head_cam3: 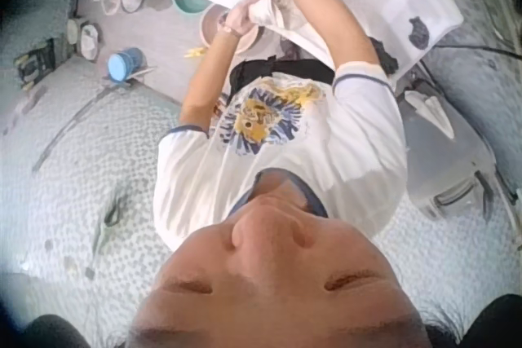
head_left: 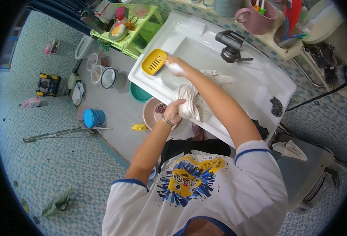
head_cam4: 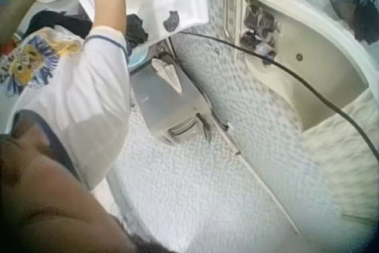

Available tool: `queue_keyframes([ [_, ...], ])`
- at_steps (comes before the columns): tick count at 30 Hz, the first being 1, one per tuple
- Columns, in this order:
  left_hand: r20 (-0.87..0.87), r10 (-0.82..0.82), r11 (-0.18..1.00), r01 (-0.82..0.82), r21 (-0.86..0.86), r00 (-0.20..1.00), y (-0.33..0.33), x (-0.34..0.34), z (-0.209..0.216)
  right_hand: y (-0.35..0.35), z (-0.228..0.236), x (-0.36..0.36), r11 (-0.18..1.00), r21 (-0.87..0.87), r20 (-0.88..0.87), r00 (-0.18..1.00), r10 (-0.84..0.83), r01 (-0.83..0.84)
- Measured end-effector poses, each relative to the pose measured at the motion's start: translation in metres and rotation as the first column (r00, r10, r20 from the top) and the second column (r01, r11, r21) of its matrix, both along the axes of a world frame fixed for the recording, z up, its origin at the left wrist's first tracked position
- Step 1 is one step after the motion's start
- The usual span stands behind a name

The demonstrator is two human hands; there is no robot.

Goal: The person hand-washes a white cloth in a white sink. They apply soap using a yellow sponge, scrub the fabric, and rinse it under running water. The person wrings out the cloth and briefly scrubs the sink surface with a steel wool pad before returning to the cloth.

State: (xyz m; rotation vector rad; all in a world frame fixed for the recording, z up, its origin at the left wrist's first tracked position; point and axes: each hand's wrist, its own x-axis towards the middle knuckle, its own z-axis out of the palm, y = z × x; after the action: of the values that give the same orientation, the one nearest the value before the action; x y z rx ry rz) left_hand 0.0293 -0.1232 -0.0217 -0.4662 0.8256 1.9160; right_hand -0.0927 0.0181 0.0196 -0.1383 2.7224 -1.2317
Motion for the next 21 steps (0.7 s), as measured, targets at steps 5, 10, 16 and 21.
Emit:
queue_keyframes([
  [5, -0.113, 0.009, 0.998, -0.016, -0.063, 0.994, 0.005, 0.008, 0.011, -0.043, 0.001, -0.067, 0.948, 0.315, 0.12, 0.989, -0.09, 0.049],
  [10, -0.037, 0.002, 0.998, -0.005, -0.065, 0.999, -0.005, 0.01, -0.007, -0.061, -0.006, -0.082, 0.816, 0.576, 0.037, 0.999, 0.014, -0.033],
  [16, -0.015, 0.093, 0.992, -0.094, -0.088, 0.996, -0.001, 0.006, 0.009, -0.071, -0.015, -0.097, 0.787, 0.597, 0.166, 0.984, 0.071, -0.157],
  [21, -0.035, 0.117, 0.987, -0.12, -0.107, 0.993, 0.001, 0.0, 0.014, -0.07, -0.014, -0.102, 0.914, 0.402, 0.045, 0.998, 0.048, -0.062],
])
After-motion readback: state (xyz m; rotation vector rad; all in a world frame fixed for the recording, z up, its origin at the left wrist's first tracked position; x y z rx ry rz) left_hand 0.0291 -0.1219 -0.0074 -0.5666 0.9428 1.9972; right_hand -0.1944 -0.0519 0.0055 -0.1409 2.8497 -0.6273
